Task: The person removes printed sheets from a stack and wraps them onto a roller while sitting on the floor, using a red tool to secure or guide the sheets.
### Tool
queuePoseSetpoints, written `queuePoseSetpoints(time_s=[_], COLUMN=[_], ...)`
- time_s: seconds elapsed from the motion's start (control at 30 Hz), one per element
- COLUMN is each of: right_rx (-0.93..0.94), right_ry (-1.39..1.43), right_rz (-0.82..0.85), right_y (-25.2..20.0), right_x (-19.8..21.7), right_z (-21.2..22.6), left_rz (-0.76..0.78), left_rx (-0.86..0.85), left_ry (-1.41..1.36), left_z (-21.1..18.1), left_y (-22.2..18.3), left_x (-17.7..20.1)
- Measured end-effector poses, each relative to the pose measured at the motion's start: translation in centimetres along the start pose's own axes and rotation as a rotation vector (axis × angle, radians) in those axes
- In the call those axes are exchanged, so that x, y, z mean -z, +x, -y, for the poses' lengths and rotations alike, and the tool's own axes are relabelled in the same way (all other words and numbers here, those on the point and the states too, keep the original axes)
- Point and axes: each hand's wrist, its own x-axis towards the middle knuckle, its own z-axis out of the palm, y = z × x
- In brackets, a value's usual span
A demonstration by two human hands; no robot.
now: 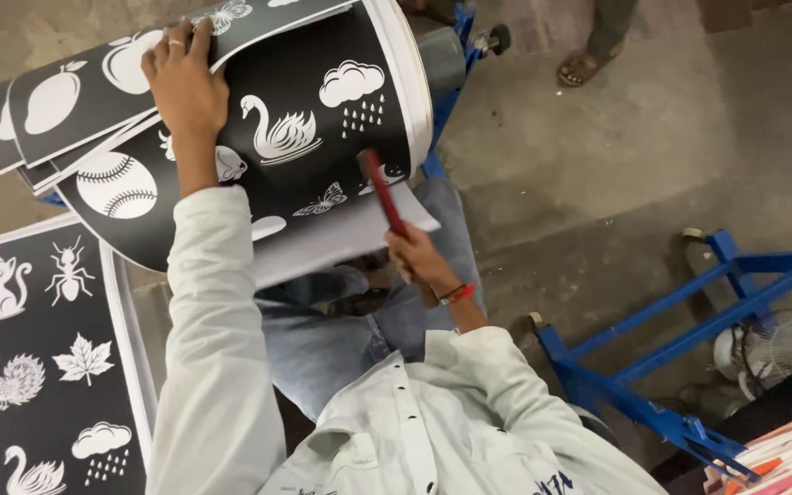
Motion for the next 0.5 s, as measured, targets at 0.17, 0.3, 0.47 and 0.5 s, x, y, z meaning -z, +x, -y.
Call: queuePoseSetpoints(time_s=[0.17, 0.3, 0.47, 0.5], right_rx=[0.117, 0.090, 0.100, 0.117], right_ry=[0.146, 0.149, 0.180, 0.204], right_rz=[-0.136, -0.191, -0.195, -0.200], right_y=[1.6, 2.5, 1.5, 1.5], right_x=[0.3, 0.4, 0.9, 1.0], right_z=[2.3, 2.1, -1.6, -2.1], left_rz=[0.028, 0.003, -0.038, -0.057], left_rx=[0.005, -0.007, 0.010, 0.008], left_ry=[-0.041, -0.040, -0.044, -0.058], left_z=[-1.1, -2.8, -4.9, -5.3], left_y=[-1.2, -2.5, -6.2, -7.0], left_x=[1.7, 3.4, 4.0, 4.1])
